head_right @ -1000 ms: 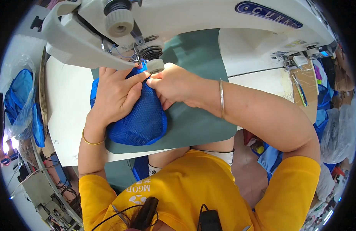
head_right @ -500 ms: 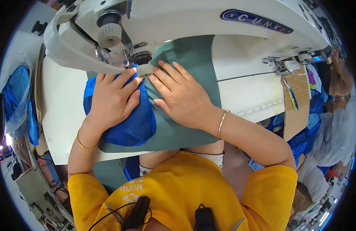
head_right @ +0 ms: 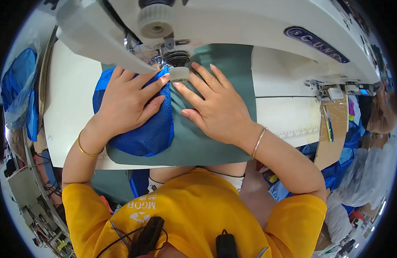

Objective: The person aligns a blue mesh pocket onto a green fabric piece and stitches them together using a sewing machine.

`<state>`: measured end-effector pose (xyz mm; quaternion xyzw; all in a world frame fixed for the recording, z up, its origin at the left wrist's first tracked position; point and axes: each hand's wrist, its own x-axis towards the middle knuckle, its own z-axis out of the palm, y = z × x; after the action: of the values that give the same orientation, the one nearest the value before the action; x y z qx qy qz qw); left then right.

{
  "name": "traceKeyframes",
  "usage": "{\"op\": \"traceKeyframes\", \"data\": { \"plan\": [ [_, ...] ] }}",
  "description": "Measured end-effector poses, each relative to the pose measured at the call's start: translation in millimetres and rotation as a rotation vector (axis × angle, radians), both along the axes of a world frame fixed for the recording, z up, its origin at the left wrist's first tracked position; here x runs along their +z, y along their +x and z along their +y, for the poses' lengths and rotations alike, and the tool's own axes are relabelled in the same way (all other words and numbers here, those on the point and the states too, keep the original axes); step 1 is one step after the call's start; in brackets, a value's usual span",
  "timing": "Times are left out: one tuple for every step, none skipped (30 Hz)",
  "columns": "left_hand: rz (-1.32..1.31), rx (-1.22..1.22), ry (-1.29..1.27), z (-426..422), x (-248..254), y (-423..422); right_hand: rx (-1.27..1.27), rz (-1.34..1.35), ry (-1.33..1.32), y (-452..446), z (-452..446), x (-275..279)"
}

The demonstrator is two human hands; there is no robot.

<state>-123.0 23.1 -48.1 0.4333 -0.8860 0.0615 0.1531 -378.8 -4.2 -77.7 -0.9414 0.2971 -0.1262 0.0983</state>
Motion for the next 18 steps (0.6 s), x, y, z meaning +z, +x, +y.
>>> {"op": "traceKeyframes", "data": {
  "plan": [
    [-0.013,0.003,0.010,0.8,1.6,-0.5,0.024,-0.004,-0.009,-1.3,-2.5,0.0],
    [-0.024,0.005,0.022,1.7,2.1,-1.2,0.012,-0.004,-0.006,-2.5,-3.8,-1.4],
    [-0.021,-0.005,0.022,2.4,0.7,-1.7,0.030,-0.007,-0.016,-3.9,-5.6,-2.8],
    [-0.022,0.001,0.025,3.7,-2.3,-1.8,0.051,-0.008,-0.026,-5.4,-6.3,-3.6],
    [-0.019,0.013,0.026,4.7,-5.6,-2.0,0.053,0.001,-0.028,-6.1,-6.2,-4.4],
    [-0.007,0.022,0.023,5.9,-9.3,-1.9,0.054,-0.003,-0.029,-5.8,-6.2,-4.9],
    [0.011,0.038,0.008,6.9,-12.7,-1.0,0.056,-0.010,-0.030,-6.1,-6.8,-4.4],
    [0.024,0.054,-0.005,8.1,-14.8,-0.3,0.066,-0.004,-0.032,-6.8,-7.0,-2.9],
    [0.029,0.070,-0.003,9.6,-15.4,-0.8,0.057,0.018,-0.024,-7.0,-6.0,-1.4],
    [0.035,0.070,0.005,9.1,-14.8,-1.1,0.050,0.036,-0.020,-6.1,-6.0,-0.3],
    [0.036,0.070,0.010,8.4,-13.8,-0.7,0.068,0.033,-0.026,-5.2,-6.5,-0.2],
    [0.033,0.087,0.006,8.9,-13.5,-0.5,0.061,0.030,-0.010,-5.1,-6.4,-0.7],
    [0.039,0.085,0.009,9.2,-13.4,-0.6,0.050,0.026,0.006,-5.0,-6.3,-1.2],
    [0.045,0.077,0.011,8.9,-13.4,-0.4,0.058,0.022,0.001,-5.3,-6.5,-1.1],
    [0.029,0.083,0.003,8.5,-13.8,0.1,0.058,0.048,0.010,-6.3,-6.7,-0.6],
    [0.031,0.088,-0.001,8.6,-13.9,0.9,0.059,0.077,0.018,-7.1,-7.2,0.0],
    [0.028,0.086,-0.001,8.4,-14.2,1.8,0.064,0.080,0.012,-7.2,-8.3,-0.2],
    [0.027,0.084,0.003,9.2,-15.1,2.2,0.066,0.069,-0.008,-7.6,-8.5,-1.3]
  ]
}}
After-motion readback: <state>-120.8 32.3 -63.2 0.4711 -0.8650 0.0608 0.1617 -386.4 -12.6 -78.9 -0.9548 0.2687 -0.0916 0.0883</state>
